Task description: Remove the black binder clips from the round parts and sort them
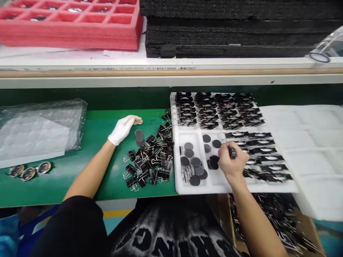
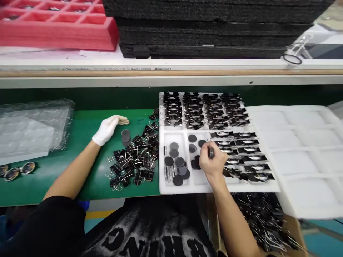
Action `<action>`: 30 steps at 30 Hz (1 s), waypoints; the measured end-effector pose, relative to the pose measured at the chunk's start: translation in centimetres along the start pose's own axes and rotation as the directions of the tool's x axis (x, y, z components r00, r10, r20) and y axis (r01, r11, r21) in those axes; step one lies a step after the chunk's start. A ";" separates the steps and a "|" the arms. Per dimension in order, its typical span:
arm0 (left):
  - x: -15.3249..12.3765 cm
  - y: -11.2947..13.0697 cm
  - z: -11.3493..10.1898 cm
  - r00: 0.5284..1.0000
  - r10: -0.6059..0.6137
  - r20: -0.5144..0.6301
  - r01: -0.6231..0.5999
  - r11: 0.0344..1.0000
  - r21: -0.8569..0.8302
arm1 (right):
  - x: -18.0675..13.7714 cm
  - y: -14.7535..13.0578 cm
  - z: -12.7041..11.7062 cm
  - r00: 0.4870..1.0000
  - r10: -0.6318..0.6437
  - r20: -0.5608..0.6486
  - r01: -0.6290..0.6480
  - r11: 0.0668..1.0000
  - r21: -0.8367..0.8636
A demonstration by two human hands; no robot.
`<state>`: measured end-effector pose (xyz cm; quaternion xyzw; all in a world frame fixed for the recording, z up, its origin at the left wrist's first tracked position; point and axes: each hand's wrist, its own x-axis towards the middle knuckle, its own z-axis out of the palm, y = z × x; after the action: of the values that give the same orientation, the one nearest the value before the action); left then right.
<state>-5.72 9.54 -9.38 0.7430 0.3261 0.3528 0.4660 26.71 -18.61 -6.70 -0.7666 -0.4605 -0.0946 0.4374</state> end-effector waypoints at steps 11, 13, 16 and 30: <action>0.7 0.0 0.0 1.000 -0.005 0.000 0.005 0.998 -0.061 | 4.1 -18.3 11.0 0.841 -0.432 0.326 0.209 0.814 0.541; 1.0 0.2 -0.5 0.995 -0.103 -0.009 0.100 0.975 -0.197 | 3.1 -21.3 14.7 0.688 -0.485 0.540 0.312 0.869 0.384; 1.4 0.4 -1.3 0.977 -0.213 0.029 0.210 0.924 -0.319 | 1.6 -22.8 18.8 0.597 -0.430 0.677 0.454 0.877 0.156; 0.2 -0.4 0.2 0.992 0.059 0.111 -0.093 0.939 0.331 | 4.4 -9.6 -1.7 0.633 -0.438 0.638 0.479 0.869 0.122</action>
<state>-5.49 9.73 -9.82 0.8401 0.3292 0.2725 0.3341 21.99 -15.28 2.30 -0.6210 -0.7586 0.0543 0.1898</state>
